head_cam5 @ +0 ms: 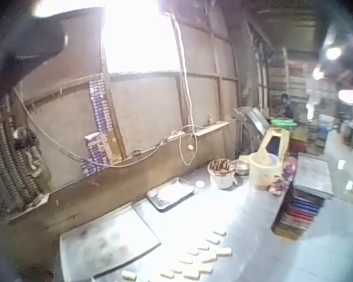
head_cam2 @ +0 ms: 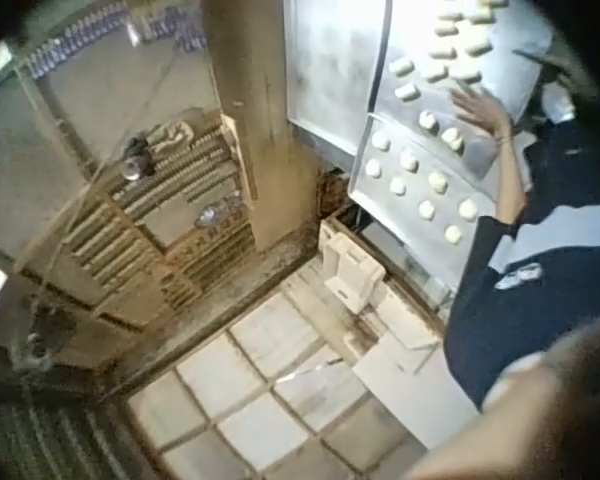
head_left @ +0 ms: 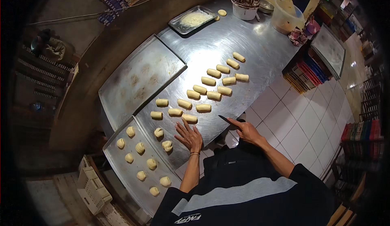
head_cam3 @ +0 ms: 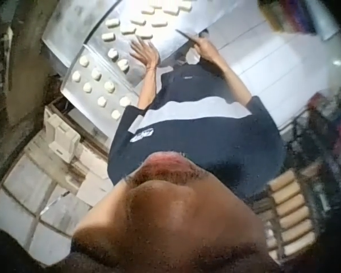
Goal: The recorder is cutting and shaping individual pieces of dough on a bakery workbench.
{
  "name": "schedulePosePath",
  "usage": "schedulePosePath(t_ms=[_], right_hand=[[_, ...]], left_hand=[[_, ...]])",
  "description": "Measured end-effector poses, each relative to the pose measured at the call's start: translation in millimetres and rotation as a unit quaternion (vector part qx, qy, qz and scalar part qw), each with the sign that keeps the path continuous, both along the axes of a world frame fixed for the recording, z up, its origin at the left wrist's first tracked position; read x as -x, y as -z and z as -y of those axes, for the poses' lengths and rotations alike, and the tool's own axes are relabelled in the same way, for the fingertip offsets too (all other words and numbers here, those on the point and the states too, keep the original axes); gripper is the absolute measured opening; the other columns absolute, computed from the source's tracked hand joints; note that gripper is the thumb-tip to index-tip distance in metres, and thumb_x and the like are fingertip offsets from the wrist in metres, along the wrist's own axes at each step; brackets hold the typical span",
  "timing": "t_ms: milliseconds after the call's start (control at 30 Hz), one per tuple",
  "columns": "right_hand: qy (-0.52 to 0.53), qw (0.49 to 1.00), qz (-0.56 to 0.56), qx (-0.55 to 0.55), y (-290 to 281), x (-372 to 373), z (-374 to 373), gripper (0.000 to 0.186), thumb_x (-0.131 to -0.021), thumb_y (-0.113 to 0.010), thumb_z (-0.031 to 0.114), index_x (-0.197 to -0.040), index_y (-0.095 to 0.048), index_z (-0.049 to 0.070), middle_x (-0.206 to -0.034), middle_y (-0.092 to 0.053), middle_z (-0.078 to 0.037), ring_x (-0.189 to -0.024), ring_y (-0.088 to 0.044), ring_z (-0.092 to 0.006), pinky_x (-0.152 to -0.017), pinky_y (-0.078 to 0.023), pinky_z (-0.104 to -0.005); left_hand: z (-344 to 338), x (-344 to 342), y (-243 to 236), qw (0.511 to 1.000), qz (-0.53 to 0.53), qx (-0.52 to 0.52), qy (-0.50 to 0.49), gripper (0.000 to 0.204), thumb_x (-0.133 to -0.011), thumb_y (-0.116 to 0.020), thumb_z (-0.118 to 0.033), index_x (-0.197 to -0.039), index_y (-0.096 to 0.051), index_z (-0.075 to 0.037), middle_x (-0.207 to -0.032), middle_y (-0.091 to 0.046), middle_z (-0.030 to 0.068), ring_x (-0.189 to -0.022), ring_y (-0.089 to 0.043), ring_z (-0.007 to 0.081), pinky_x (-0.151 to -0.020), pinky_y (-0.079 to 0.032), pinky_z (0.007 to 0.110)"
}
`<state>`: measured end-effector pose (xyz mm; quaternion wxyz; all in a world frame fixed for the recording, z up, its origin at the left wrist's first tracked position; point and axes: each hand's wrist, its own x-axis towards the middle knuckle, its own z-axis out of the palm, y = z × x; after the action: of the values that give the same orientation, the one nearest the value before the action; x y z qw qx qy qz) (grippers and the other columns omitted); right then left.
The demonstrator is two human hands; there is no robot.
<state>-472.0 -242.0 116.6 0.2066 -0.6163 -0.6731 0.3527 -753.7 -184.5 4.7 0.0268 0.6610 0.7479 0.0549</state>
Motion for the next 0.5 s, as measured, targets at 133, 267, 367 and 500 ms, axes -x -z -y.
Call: schedulePosePath(t_ms=[133,267,367,500], right_hand=[[0.023,0.999,-0.004,0.049,-9,3,-5,0.078,-0.088,-0.054,-0.002,-0.16,-0.047,0.025,-0.075,-0.065,-0.027,-0.06,-0.064,-0.037,-0.068,-0.053,-0.048],[0.039,0.998,-0.045,0.011,11,5,0,0.077,-0.089,-0.055,-0.002,-0.16,-0.046,0.025,-0.078,-0.066,-0.028,-0.062,-0.065,-0.0385,-0.07,-0.053,-0.0494],[0.02,0.998,-0.051,0.004,10,3,-4,0.076,-0.09,-0.056,-0.001,-0.16,-0.046,0.025,-0.08,-0.067,-0.029,-0.064,-0.066,-0.0395,-0.072,-0.053,-0.0501],[0.02,0.999,-0.029,0.029,13,-4,-3,0.078,-0.088,-0.055,-0.003,-0.161,-0.046,0.025,-0.092,-0.071,-0.028,-0.07,-0.068,-0.0408,-0.075,-0.054,-0.0498]], left_hand=[[-14,-8,-10,0.999,-0.024,-0.044,-0.022,0.07,-0.109,-0.046,-0.04,-0.169,-0.021,-0.014,-0.171,-0.025,0.0235,-0.16,-0.018,0.0425,-0.123,-0.014,0.069],[-24,-6,-3,0.998,0.013,-0.047,-0.039,0.07,-0.11,-0.045,-0.04,-0.169,-0.019,-0.013,-0.171,-0.025,0.0224,-0.159,-0.019,0.0427,-0.122,-0.014,0.07],[-27,24,39,0.989,0.1,-0.06,-0.089,0.064,-0.111,-0.044,-0.04,-0.165,-0.03,-0.008,-0.168,-0.032,0.0225,-0.157,-0.023,0.0428,-0.125,-0.014,0.063],[-5,60,47,0.798,0.585,-0.125,-0.073,0.046,-0.112,-0.046,-0.03,-0.145,-0.058,0.001,-0.15,-0.055,0.0219,-0.143,-0.047,0.0377,-0.12,-0.035,0.044]])
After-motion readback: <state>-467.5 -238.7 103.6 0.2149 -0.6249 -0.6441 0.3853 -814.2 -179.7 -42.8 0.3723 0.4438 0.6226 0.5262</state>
